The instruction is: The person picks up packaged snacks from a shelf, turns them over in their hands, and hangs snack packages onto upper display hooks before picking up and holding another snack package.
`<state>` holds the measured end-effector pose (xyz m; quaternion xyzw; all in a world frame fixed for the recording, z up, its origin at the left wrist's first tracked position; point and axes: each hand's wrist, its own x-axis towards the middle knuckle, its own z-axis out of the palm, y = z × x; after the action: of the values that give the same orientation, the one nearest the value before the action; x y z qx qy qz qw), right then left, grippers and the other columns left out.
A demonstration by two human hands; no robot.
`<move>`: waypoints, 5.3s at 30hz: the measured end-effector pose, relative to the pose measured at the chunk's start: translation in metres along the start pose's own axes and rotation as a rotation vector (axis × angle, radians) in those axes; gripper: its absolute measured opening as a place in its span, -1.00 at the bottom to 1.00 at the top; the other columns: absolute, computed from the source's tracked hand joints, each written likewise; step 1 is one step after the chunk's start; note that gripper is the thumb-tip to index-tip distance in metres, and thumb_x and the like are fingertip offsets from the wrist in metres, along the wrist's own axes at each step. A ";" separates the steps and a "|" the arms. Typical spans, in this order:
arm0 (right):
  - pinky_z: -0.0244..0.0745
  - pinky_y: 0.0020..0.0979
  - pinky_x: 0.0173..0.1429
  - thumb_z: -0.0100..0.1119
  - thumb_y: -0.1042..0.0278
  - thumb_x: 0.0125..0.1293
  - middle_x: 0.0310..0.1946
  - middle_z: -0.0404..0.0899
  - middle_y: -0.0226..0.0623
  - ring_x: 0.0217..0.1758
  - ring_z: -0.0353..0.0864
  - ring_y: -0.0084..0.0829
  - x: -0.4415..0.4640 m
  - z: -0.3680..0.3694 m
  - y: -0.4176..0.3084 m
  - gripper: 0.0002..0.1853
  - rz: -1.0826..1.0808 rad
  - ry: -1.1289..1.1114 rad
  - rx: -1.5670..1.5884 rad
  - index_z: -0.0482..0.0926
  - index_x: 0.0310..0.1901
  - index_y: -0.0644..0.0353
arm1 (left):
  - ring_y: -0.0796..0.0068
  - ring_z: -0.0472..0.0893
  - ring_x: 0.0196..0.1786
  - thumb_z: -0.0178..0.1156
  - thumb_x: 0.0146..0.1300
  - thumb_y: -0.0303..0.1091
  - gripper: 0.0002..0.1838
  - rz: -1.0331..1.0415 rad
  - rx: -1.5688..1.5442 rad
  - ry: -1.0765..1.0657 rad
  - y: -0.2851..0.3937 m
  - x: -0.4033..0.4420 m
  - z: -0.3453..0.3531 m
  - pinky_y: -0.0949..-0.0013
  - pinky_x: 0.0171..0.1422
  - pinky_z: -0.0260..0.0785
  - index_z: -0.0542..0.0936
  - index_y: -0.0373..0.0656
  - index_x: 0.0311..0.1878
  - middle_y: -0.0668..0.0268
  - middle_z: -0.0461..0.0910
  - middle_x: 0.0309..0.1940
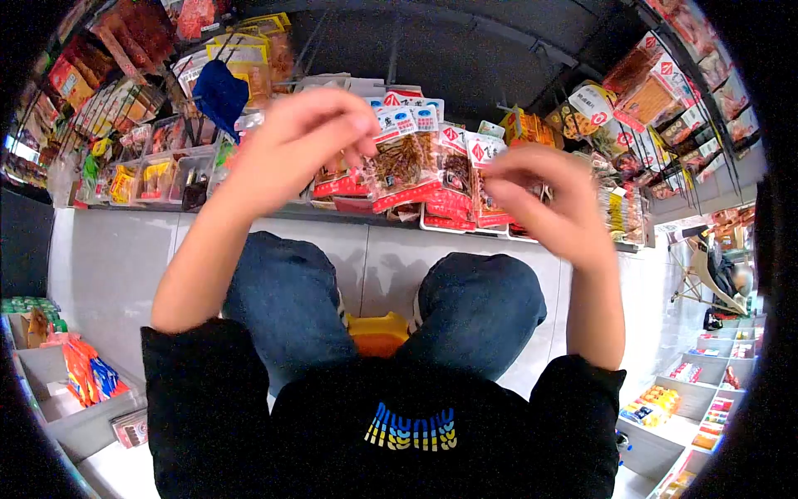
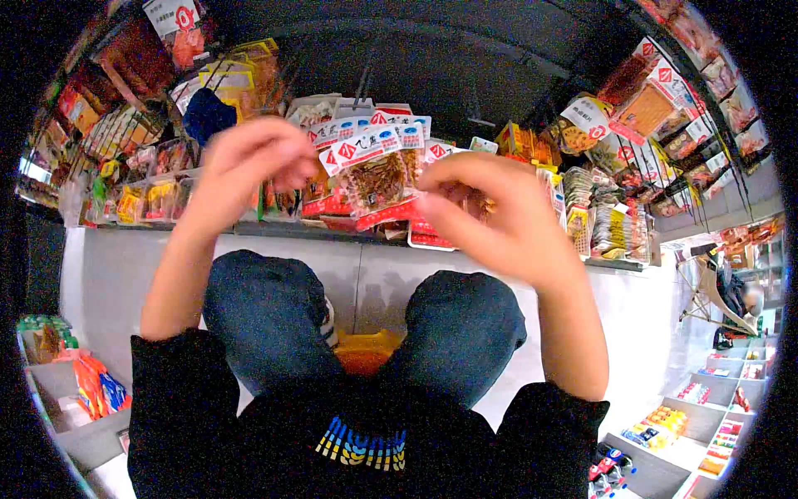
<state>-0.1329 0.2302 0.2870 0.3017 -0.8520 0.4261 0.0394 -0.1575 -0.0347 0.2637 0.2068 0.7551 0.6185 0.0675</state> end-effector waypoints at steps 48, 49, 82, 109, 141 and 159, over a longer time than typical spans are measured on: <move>0.22 -0.62 -0.44 -0.05 0.69 0.01 -0.58 0.43 -0.40 -0.55 0.33 -0.67 0.034 0.077 0.099 -0.42 0.347 0.403 0.397 0.12 0.13 0.29 | 0.60 0.39 -0.44 -0.01 0.10 -0.51 -0.63 -0.423 -0.405 -0.065 -0.167 0.079 0.066 0.55 -0.44 0.23 0.35 -0.18 0.03 0.38 0.40 -0.48; 0.22 -0.62 -0.45 -0.06 0.69 0.00 -0.58 0.44 -0.40 -0.55 0.33 -0.67 0.032 0.073 0.091 -0.42 0.304 0.426 0.498 0.12 0.13 0.28 | 0.63 0.38 -0.43 0.00 0.09 -0.51 -0.65 -0.428 -0.411 -0.056 -0.151 0.078 0.064 0.58 -0.43 0.20 0.36 -0.14 0.00 0.39 0.40 -0.45; 0.36 -0.57 -0.13 0.03 0.39 0.23 -0.29 0.52 -0.41 -0.25 0.45 -0.64 0.045 0.069 0.074 -0.86 0.324 0.363 1.092 0.46 -0.21 0.22 | 0.79 0.31 -0.45 -0.01 0.26 -0.25 -0.80 -0.081 -0.289 0.303 -0.053 0.038 0.008 0.65 -0.36 0.15 0.46 -0.16 -0.37 0.51 0.40 -0.53; 0.31 -0.57 -0.06 0.00 0.35 0.25 -0.28 0.49 -0.43 -0.22 0.41 -0.66 0.036 0.072 0.069 -0.85 0.266 0.378 1.071 0.41 -0.20 0.20 | 0.76 0.39 -0.45 -0.08 0.29 -0.13 -0.69 -0.058 -0.317 0.271 -0.057 0.034 0.015 0.64 -0.36 0.24 0.47 -0.19 -0.31 0.47 0.48 -0.48; 0.25 -0.67 -0.31 0.11 0.37 0.17 -0.49 0.48 -0.54 -0.42 0.37 -0.76 0.034 0.067 0.073 -0.90 0.330 0.350 0.925 0.50 -0.38 0.21 | 0.76 0.23 -0.56 -0.05 0.29 -0.16 -0.66 0.183 0.188 0.371 -0.053 0.028 0.017 0.60 -0.51 0.09 0.39 -0.20 -0.51 0.51 0.32 -0.65; 0.23 -0.65 -0.43 0.12 0.41 0.16 -0.61 0.43 -0.56 -0.54 0.30 -0.77 0.033 0.073 0.084 -0.85 0.300 0.422 0.726 0.43 -0.52 0.20 | 0.71 0.30 -0.49 0.00 0.26 -0.19 -0.69 0.183 0.270 0.352 -0.055 0.024 0.019 0.57 -0.41 0.17 0.47 -0.27 -0.41 0.46 0.38 -0.61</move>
<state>-0.1919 0.1974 0.1929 0.0753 -0.6548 0.7509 0.0417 -0.1849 -0.0157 0.2104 0.1706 0.8090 0.5422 -0.1498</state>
